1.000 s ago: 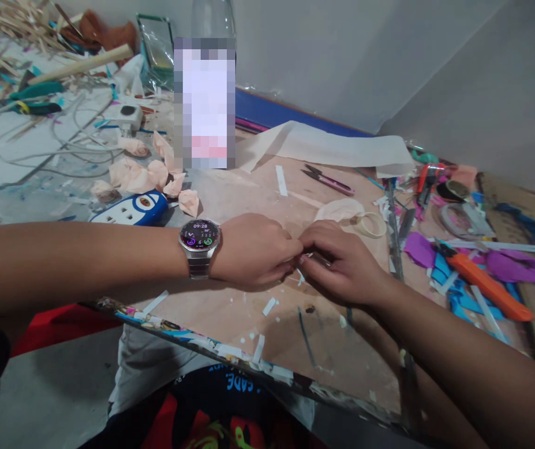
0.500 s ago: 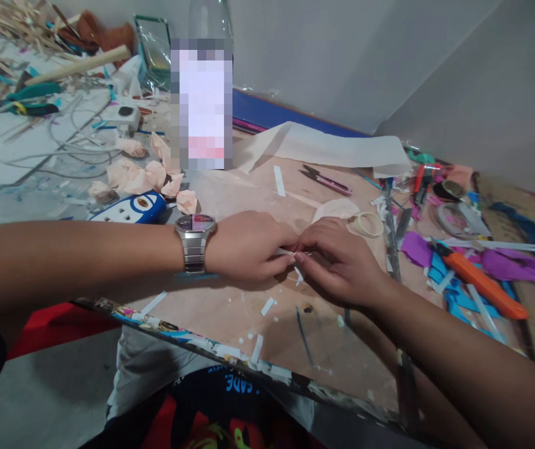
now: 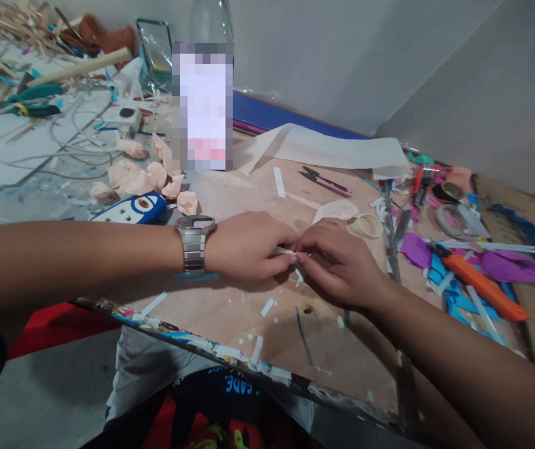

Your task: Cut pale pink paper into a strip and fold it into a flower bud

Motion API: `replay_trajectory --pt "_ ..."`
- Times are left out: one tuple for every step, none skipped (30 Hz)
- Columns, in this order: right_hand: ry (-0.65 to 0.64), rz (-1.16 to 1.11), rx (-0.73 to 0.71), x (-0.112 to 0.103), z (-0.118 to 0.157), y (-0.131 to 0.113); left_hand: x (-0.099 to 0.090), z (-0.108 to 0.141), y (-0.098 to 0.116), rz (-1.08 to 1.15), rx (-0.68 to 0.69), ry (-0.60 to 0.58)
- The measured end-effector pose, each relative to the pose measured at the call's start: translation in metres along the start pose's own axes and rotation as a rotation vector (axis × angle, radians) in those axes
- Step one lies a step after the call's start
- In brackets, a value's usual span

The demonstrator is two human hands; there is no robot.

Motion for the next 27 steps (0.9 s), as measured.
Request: replay_trajectory --pt "-0.001 0.000 0.002 0.0003 0.0000 0.0004 -0.0003 0.0000 0.0003 0.004 0.001 0.000" --pt "-0.003 -0.001 0.004 0.0007 0.0001 0.0009 -0.0005 0.0001 0.0006 0.010 0.001 -0.002" --pt "-0.005 -0.004 0.006 0.0011 0.0002 0.0014 -0.0005 0.0001 0.0006 0.017 0.000 -0.005" --pt "-0.009 -0.008 0.008 0.0015 0.0004 0.0019 -0.0006 0.0001 0.0004 0.022 -0.003 -0.007" --pt "-0.013 -0.013 0.009 0.0020 0.0005 0.0022 -0.0008 0.0001 0.0002 0.024 -0.006 -0.006" --pt "-0.018 -0.017 0.009 0.0025 0.0007 0.0024 -0.0011 0.0002 0.0003 0.023 -0.005 -0.004" --pt "-0.023 -0.019 0.009 0.0029 0.0008 0.0024 -0.0013 0.0002 0.0008 0.020 0.000 -0.001" --pt "-0.028 -0.022 0.008 0.0033 0.0010 0.0023 -0.0015 0.0002 0.0013 0.015 0.006 0.002" --pt "-0.028 -0.024 0.006 0.0032 0.0011 0.0021 -0.0014 0.0003 0.0016 0.009 0.009 0.003" --pt "-0.028 -0.026 0.005 0.0031 0.0012 0.0019 -0.0012 0.0003 0.0019 0.003 0.011 0.003" --pt "-0.028 -0.029 0.005 0.0030 0.0014 0.0019 -0.0008 0.0003 0.0021 -0.002 0.013 0.001" --pt "-0.029 -0.032 0.005 0.0032 0.0015 0.0021 -0.0004 0.0004 0.0025 -0.007 0.015 -0.001" --pt "-0.032 -0.034 0.005 0.0035 0.0016 0.0022 -0.0001 0.0004 0.0029 -0.012 0.017 -0.002" --pt "-0.037 -0.035 0.007 0.0042 0.0016 0.0026 0.0002 0.0004 0.0034 -0.017 0.020 -0.003" --pt "-0.043 -0.036 0.011 0.0048 0.0016 0.0030 0.0005 0.0003 0.0038 -0.022 0.022 -0.004" --pt "-0.047 -0.037 0.012 0.0053 0.0016 0.0032 0.0008 0.0003 0.0041 -0.027 0.024 -0.004" --pt "-0.048 -0.038 0.011 0.0055 0.0014 0.0032 0.0010 0.0003 0.0043 -0.034 0.027 -0.003" --pt "-0.048 -0.040 0.011 0.0054 0.0013 0.0031 0.0011 0.0003 0.0047 -0.041 0.032 0.000" --pt "-0.047 -0.042 0.011 0.0053 0.0012 0.0031 0.0013 0.0004 0.0052 -0.049 0.041 0.004" --pt "-0.046 -0.043 0.011 0.0051 0.0011 0.0031 0.0015 0.0004 0.0059 -0.056 0.053 0.009" --pt "-0.045 -0.043 0.011 0.0050 0.0010 0.0031 0.0017 0.0005 0.0068 -0.063 0.068 0.014" --pt "-0.048 -0.043 0.012 0.0053 0.0010 0.0033 0.0021 0.0007 0.0076 -0.070 0.082 0.018" --pt "-0.052 -0.042 0.012 0.0056 0.0011 0.0035 0.0024 0.0008 0.0083 -0.079 0.094 0.021" --pt "-0.055 -0.042 0.013 0.0060 0.0012 0.0038 0.0028 0.0009 0.0089 -0.089 0.103 0.024" --pt "-0.058 -0.042 0.013 0.0062 0.0013 0.0041 0.0031 0.0010 0.0094 -0.098 0.110 0.026" --pt "-0.061 -0.042 0.013 0.0066 0.0014 0.0045 0.0033 0.0011 0.0098 -0.106 0.114 0.027" --pt "-0.063 -0.044 0.015 0.0068 0.0014 0.0049 0.0035 0.0011 0.0100 -0.114 0.116 0.027"
Point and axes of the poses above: each hand's wrist, its own z-axis away from the middle knuckle, its own x-axis out of the palm, y = z × x, the point moved 10 cm from there along -z, towards the middle knuckle
